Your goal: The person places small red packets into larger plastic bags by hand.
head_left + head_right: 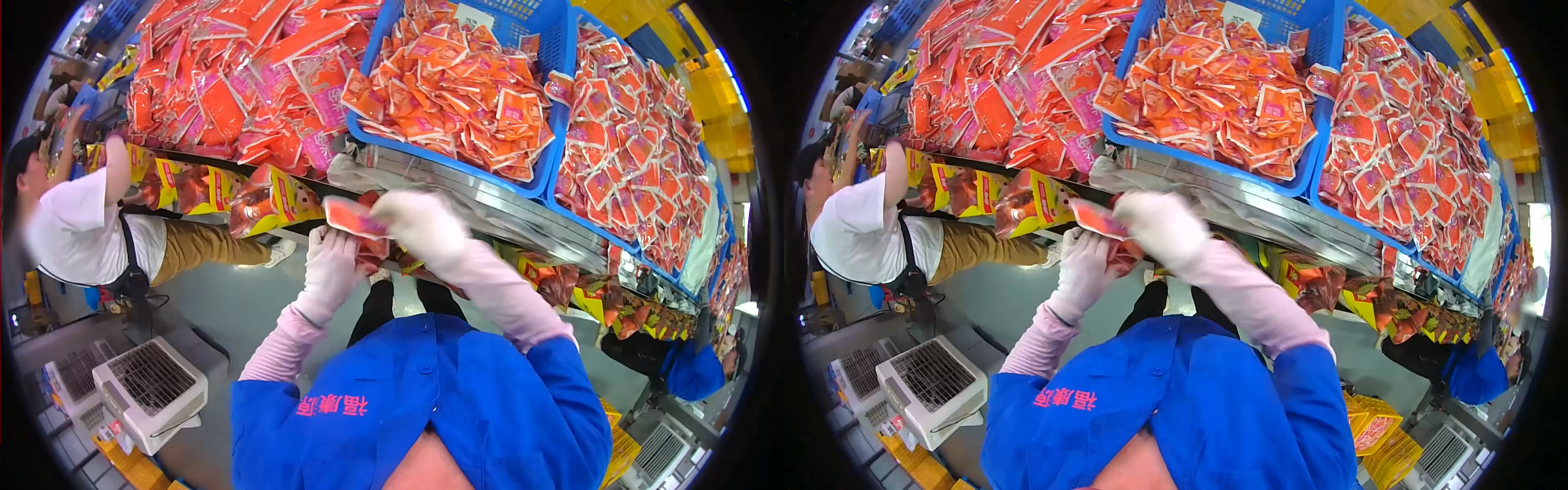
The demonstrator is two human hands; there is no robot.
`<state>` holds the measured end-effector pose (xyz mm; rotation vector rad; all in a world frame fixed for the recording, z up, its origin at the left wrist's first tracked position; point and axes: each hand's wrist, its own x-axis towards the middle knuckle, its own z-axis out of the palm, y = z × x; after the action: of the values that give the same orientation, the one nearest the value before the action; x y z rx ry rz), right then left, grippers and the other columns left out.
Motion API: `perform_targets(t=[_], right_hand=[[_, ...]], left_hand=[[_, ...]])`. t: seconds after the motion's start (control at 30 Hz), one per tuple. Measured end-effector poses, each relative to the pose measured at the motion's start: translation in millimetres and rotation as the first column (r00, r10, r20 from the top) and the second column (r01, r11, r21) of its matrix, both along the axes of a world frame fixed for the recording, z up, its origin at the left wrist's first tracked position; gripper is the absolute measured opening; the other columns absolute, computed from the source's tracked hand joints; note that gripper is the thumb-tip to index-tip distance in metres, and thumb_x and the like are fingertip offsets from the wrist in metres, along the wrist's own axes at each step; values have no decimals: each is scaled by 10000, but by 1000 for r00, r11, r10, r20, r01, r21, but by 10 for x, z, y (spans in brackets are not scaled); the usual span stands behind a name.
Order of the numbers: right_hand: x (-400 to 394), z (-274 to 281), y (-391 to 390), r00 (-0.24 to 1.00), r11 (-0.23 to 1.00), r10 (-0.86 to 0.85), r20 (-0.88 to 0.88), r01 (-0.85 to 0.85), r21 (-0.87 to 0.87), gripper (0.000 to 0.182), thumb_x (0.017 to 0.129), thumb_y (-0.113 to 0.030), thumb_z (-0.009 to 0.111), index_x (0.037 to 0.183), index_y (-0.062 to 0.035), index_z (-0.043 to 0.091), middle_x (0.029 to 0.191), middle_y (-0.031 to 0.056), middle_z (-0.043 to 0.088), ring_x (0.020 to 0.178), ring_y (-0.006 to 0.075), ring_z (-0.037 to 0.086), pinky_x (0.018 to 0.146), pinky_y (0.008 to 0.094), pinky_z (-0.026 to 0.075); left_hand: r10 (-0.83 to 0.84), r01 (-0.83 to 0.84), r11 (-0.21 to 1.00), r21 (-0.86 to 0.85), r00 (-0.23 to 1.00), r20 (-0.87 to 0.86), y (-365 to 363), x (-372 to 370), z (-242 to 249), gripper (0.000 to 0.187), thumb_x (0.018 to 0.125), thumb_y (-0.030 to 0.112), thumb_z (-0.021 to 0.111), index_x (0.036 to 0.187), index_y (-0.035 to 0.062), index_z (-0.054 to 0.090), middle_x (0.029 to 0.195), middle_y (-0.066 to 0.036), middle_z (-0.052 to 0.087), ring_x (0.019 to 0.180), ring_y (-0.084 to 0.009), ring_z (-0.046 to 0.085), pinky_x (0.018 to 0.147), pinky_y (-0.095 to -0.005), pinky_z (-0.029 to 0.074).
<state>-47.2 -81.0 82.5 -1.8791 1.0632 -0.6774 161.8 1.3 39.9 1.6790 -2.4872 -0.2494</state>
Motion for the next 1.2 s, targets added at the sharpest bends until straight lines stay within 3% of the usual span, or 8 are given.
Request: perform_targets(t=[0.07, 0.2, 0.37, 0.5, 0.63, 0.77, 1.0, 1.2], right_hand=[[568, -363, 23, 632, 860, 329, -702, -507, -53, 174, 860, -90, 611, 975, -94, 742, 970, 119, 754, 920, 314, 729, 808, 409, 582], [1616, -2604, -33, 465, 722, 689, -556, -513, 464, 255, 854, -263, 683, 1080, -169, 758, 1145, 115, 741, 1035, 306, 718, 846, 438, 574], [680, -365, -237, 679, 821, 564, -470, -520, 234, 289, 848, -183, 671, 1110, -86, 745, 1048, 158, 734, 967, 343, 711, 886, 424, 558], [-1530, 39, -204, 607, 624, -782, -142, 764, -165, 390, 815, -103, 654, 1198, -31, 677, 1113, 195, 708, 1078, 368, 664, 941, 431, 529], [-3152, -988, -425, 69, 702, -436, -897, 650, -291, 550, 882, -365, 673, 1322, -48, 582, 1087, 237, 712, 1032, 378, 699, 919, 490, 550], [-3284, -1299, -549, 111, 746, -364, -925, 630, -218, 278, 905, -240, 616, 1096, -63, 714, 1017, 235, 726, 1025, 357, 704, 933, 475, 550], [-2772, 30, -157, 597, 628, -766, -237, 774, -83, 231, 813, 28, 661, 1027, -58, 677, 944, 94, 733, 869, 199, 712, 815, 341, 581], [-288, 361, 64, 992, 964, -123, 21, 114, 240, 207, 808, -61, 671, 1012, -40, 641, 864, 167, 705, 833, 264, 719, 761, 398, 553]], left_hand=[[-85, 90, 994, -69, 994, 67, 30, 144, -80, 351, 734, 254, 746, 1019, 56, 690, 933, -95, 707, 1013, -247, 649, 1133, -545, 323], [-243, 245, 970, 12, 955, 169, 37, 385, -317, 138, 738, 184, 681, 808, 72, 721, 786, -70, 687, 922, -227, 661, 1141, -602, 316], [-219, 226, 965, 132, 973, -71, -369, 395, 233, 172, 753, 288, 764, 770, 129, 701, 744, -53, 654, 824, -240, 652, 1016, -504, 408], [-169, 86, 931, -353, 962, -212, -1326, 28, 349, 123, 811, 213, 719, 874, 109, 701, 795, -62, 678, 894, -268, 650, 921, -482, 448], [-45, 68, 983, -172, 990, 136, -2349, -382, -295, 166, 861, 238, 655, 874, 110, 760, 873, -69, 743, 911, -278, 694, 824, -455, 510], [67, -92, 994, 61, 942, 328, -2558, -523, -235, 211, 844, 252, 631, 863, 130, 802, 869, -68, 760, 979, -275, 707, 823, -434, 531], [191, -12, 967, 254, 696, -692, -1503, 120, 711, 149, 915, 79, 666, 1033, -10, 690, 946, -63, 731, 863, -139, 647, 771, -283, 511], [-110, -16, 974, -227, 841, -530, -101, 67, 198, 101, 815, 14, 704, 896, 51, 656, 876, -97, 699, 702, -254, 659, 650, -351, 548]])
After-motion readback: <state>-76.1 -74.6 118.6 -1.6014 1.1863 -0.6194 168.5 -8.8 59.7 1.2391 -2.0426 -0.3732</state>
